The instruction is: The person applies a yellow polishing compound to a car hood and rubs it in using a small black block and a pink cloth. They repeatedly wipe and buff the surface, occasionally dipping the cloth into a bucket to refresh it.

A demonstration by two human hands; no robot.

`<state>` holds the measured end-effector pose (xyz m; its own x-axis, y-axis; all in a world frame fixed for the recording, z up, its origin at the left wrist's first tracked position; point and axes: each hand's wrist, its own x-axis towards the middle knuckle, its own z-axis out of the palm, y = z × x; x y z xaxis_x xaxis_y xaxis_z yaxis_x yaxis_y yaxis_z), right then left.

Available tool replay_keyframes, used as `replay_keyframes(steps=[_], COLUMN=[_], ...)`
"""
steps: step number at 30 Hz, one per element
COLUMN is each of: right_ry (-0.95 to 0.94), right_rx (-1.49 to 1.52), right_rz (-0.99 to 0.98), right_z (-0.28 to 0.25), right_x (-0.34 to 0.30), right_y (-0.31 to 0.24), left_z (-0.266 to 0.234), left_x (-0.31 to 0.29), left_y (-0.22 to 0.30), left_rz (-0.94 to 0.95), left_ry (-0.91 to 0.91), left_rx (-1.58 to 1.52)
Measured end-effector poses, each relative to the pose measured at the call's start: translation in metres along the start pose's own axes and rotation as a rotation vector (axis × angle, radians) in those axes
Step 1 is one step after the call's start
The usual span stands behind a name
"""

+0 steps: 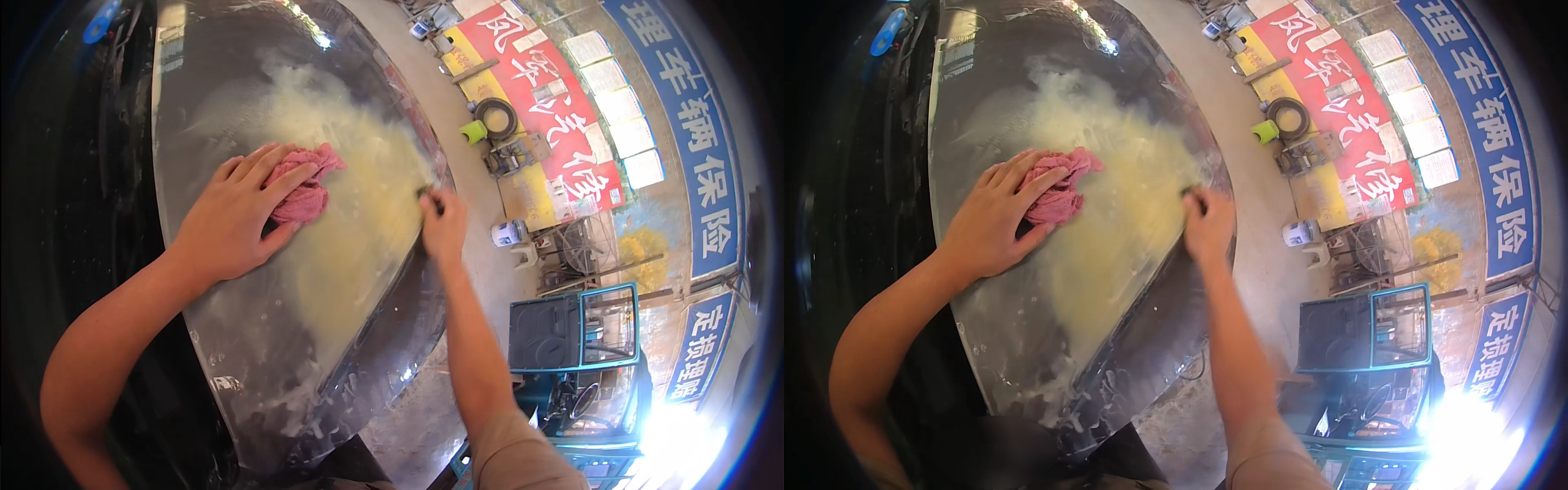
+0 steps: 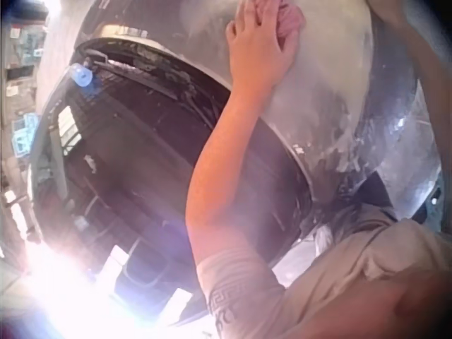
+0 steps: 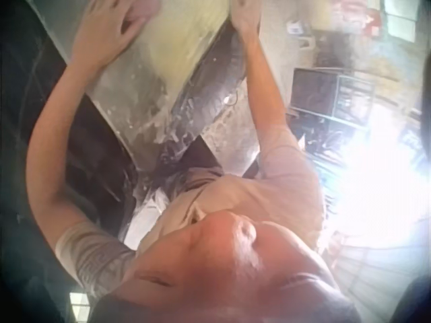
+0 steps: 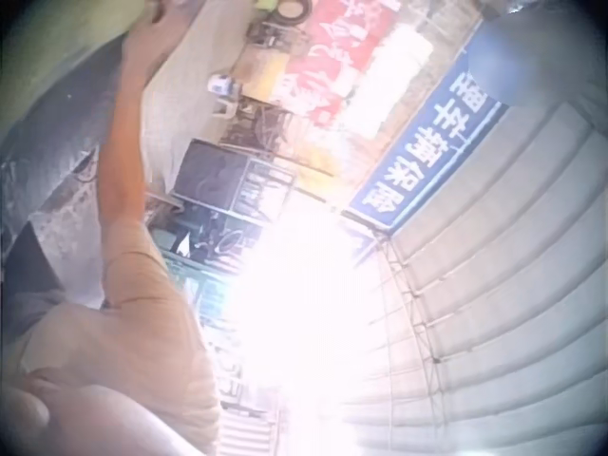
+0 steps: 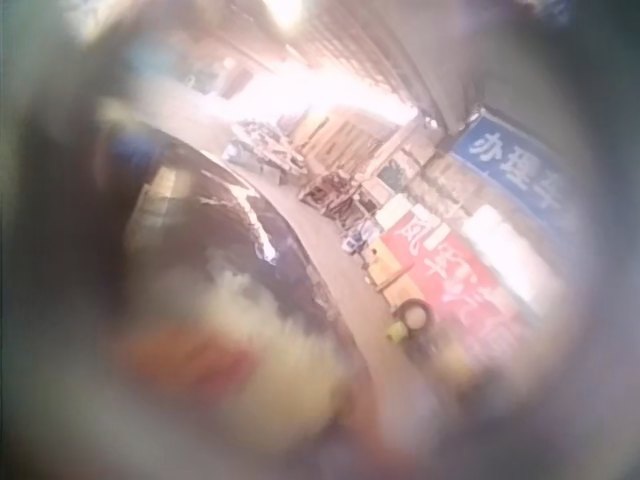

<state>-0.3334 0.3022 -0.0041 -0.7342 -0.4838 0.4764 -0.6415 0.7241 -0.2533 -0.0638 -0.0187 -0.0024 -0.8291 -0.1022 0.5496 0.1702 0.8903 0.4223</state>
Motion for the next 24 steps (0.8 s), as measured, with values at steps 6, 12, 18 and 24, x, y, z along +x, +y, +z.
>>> replay_keyframes(steps=[6,12,18,24], right_ry=[-0.152,-0.005,0.053,-0.015], right_rx=[0.083,0.016,0.024,0.068], right_rz=[-0.179,-0.094,-0.142,-0.158], right_z=[-0.051,-0.002,0.000,-0.018], right_x=[-0.142,0.002,-0.069,-0.079], right_y=[-0.138,-0.019,-0.078,-0.090], left_z=[-0.003,0.003,0.002,-0.003], left_x=[-0.010,0.001,-0.007,-0.008], left_y=[-0.010,0.002,-0.005,-0.007], left_rz=[-0.027,0.017,0.009,-0.021], left_ry=[-0.070,0.027,0.018,-0.044], left_rx=[0.005,-0.005,0.034,-0.016])
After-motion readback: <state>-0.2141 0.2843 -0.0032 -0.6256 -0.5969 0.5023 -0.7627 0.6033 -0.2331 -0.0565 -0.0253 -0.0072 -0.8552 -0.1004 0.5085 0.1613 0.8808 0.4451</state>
